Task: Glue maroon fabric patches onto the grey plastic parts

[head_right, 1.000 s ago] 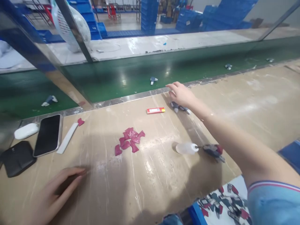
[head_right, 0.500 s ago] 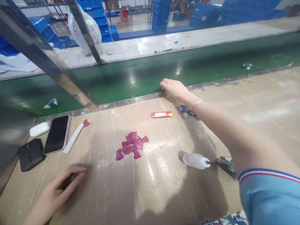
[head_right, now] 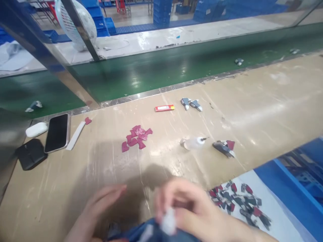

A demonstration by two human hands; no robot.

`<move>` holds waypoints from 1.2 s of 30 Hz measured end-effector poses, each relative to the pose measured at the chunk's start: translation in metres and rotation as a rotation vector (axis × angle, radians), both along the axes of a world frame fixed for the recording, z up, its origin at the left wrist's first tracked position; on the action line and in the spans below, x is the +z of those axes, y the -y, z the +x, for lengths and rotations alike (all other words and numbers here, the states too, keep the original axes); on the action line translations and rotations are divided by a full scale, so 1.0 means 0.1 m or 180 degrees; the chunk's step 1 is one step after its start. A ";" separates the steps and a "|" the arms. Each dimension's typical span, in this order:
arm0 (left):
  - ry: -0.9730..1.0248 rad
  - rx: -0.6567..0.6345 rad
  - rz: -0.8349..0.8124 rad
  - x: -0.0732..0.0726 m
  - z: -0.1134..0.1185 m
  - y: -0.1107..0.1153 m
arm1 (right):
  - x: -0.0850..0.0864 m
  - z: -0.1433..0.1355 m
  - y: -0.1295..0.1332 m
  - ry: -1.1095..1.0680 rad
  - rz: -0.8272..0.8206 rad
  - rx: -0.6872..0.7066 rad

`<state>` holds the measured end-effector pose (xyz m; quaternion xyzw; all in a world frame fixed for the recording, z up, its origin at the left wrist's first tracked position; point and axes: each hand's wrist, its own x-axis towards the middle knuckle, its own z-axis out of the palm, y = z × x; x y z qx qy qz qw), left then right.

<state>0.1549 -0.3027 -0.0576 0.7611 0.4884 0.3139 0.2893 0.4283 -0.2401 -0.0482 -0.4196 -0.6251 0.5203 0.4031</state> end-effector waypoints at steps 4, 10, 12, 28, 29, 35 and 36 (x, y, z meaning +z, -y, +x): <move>0.0421 -0.0401 -0.0142 0.02 0.23 -0.12 | -0.28 -0.61 0.29 -0.2778 -0.2901 0.1161; 0.0812 -0.0104 -0.0416 0.04 0.21 -0.08 | -0.43 -0.87 0.30 -0.3246 -0.3436 0.1223; 0.0878 -0.0002 -0.0559 0.06 0.23 -0.03 | -0.40 -0.86 0.29 -0.3180 -0.3497 0.1014; 0.0479 0.0674 -0.0681 0.06 0.39 -0.07 | -0.43 -0.82 0.20 -0.2205 -0.3237 0.0310; 0.0443 0.0814 -0.0700 0.07 0.39 -0.08 | -0.43 -0.78 0.19 -0.2172 -0.3157 0.0217; 0.0002 0.1070 -0.1164 0.19 0.35 -0.18 | -0.55 -0.05 0.03 -0.1609 -0.1860 -0.0689; -0.0034 0.1033 -0.1275 0.20 0.33 -0.20 | -0.58 0.09 -0.01 -0.1563 -0.1831 -0.0838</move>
